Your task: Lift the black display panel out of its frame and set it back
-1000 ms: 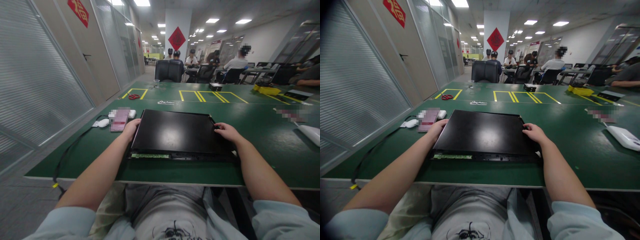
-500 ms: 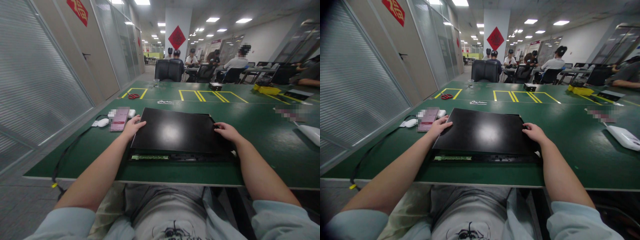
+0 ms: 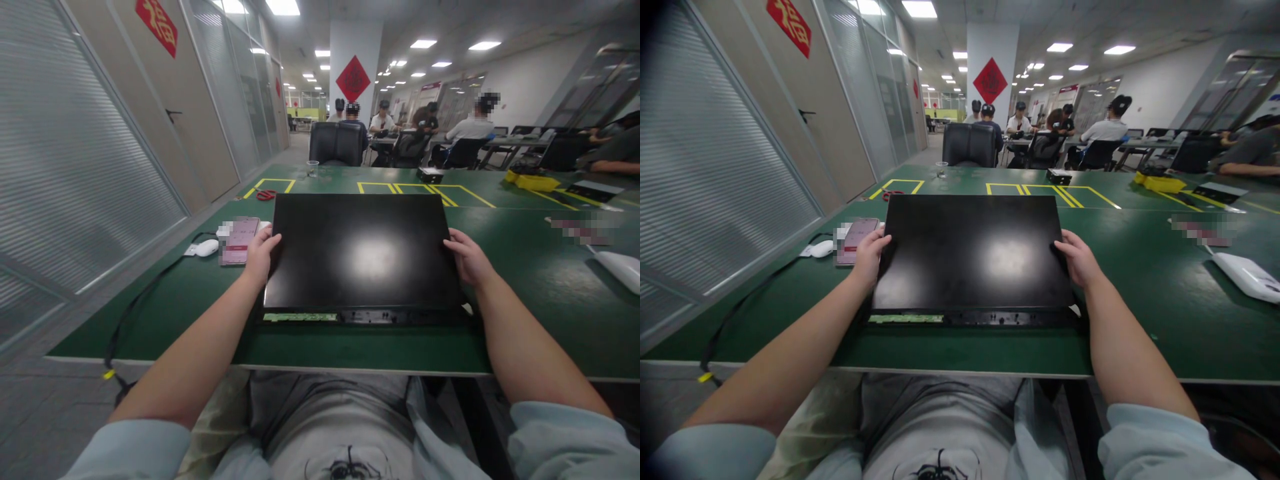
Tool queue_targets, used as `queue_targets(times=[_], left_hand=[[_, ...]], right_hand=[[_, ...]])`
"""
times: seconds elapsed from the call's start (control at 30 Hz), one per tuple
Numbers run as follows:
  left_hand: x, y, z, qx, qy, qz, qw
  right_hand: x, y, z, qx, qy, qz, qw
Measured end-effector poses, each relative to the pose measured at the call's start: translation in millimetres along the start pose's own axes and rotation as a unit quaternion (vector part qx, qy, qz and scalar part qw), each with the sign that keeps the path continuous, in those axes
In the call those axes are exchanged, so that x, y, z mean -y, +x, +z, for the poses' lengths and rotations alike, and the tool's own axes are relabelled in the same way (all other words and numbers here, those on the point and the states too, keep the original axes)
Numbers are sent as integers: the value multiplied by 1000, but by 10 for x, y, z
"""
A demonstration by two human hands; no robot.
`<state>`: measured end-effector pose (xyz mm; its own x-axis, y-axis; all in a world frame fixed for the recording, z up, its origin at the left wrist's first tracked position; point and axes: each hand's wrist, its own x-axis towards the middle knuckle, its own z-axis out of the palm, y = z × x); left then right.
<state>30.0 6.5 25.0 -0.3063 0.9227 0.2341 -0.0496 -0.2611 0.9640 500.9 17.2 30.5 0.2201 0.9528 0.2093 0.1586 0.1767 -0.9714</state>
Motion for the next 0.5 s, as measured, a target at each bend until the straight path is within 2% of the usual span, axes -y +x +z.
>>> queue_targets(times=[0.07, 0.13, 0.27, 0.4, 0.5], left_hand=[[-25, -14, 4, -5, -26, 7, 1000], [-48, -11, 1, -7, -44, 16, 999], [-43, 26, -2, -10, -56, 20, 998], [33, 54, 5, -7, -44, 11, 999], [83, 60, 2, 7, -13, -5, 1000]], right_hand=[[124, -97, 29, 47, -14, 21, 999], [227, -193, 40, 69, -5, 62, 996], [343, -295, 10, 69, 80, 110, 988], [466, -312, -9, 56, 127, 76, 987], [606, -333, -28, 20, 127, 44, 991]])
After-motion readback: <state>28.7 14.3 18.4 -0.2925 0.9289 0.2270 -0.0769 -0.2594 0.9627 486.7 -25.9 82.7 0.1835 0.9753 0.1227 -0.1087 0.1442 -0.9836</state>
